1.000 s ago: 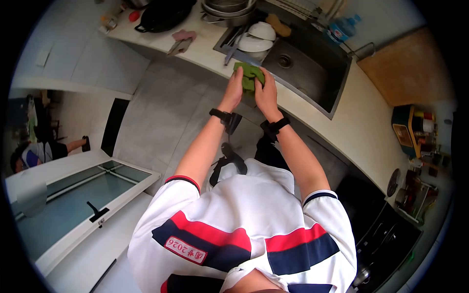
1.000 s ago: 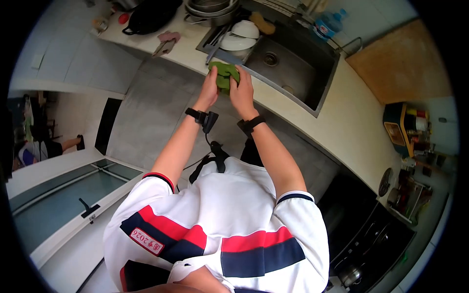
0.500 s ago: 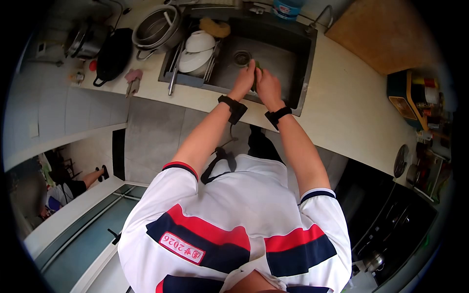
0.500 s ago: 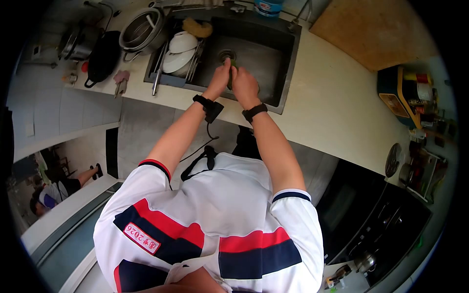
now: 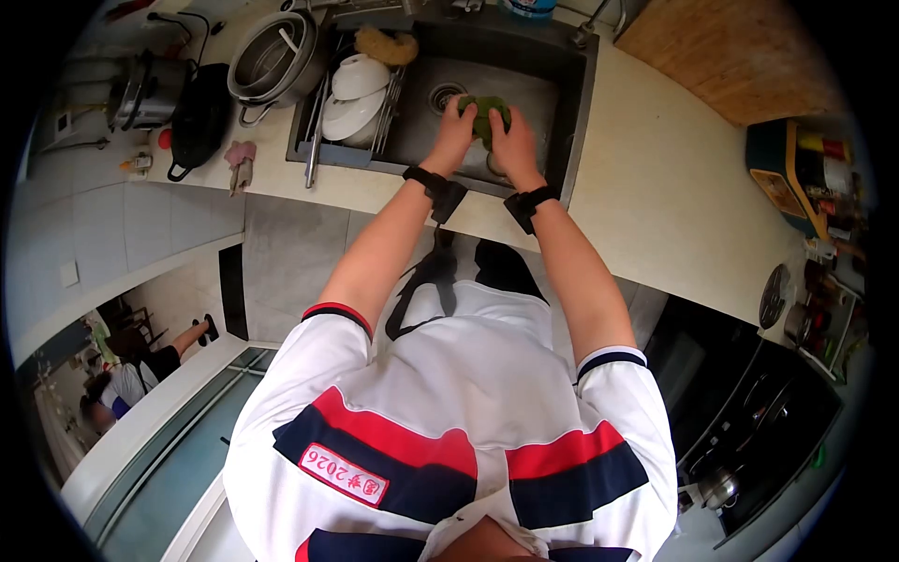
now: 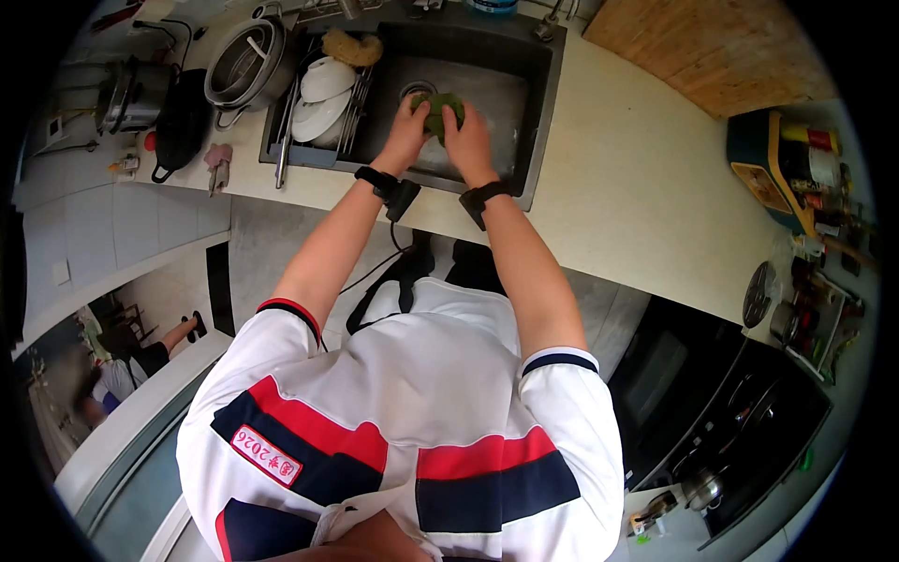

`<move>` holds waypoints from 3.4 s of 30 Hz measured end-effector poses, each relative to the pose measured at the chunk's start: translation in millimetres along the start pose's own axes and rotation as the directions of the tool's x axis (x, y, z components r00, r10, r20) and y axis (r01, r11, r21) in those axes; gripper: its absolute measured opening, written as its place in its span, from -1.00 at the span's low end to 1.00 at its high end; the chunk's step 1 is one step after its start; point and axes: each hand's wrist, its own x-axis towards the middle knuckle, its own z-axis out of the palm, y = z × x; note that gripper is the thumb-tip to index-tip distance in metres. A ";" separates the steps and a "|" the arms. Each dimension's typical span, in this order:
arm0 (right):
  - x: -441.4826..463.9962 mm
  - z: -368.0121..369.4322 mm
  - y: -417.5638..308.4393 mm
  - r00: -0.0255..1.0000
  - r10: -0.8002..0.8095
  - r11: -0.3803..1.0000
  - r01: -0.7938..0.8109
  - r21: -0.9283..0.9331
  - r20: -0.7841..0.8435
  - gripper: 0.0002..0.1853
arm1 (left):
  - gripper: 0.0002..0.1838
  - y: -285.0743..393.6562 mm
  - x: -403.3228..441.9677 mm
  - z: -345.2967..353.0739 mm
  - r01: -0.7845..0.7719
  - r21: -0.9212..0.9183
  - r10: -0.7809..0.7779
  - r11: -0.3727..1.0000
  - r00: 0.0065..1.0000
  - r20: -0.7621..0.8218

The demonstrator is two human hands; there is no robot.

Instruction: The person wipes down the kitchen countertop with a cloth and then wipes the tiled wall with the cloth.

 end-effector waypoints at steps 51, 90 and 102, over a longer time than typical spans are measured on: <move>-89.6 -155.0 -7.9 0.943 0.062 0.996 -0.078 -0.035 -0.327 -0.72 | -0.64 37.5 -41.7 -10.0 -0.441 0.482 0.261 0.757 0.881 0.395; -156.1 -168.3 108.6 0.912 -0.196 0.722 -0.115 -0.683 -0.361 -0.59 | -0.82 -73.1 -129.8 -45.5 -0.590 0.787 0.408 0.181 0.773 0.486; -189.5 -114.1 129.4 0.964 0.154 0.623 -0.266 -0.736 -0.218 -0.32 | -0.70 -83.0 -127.6 -30.4 -0.579 0.729 0.214 0.364 0.814 0.540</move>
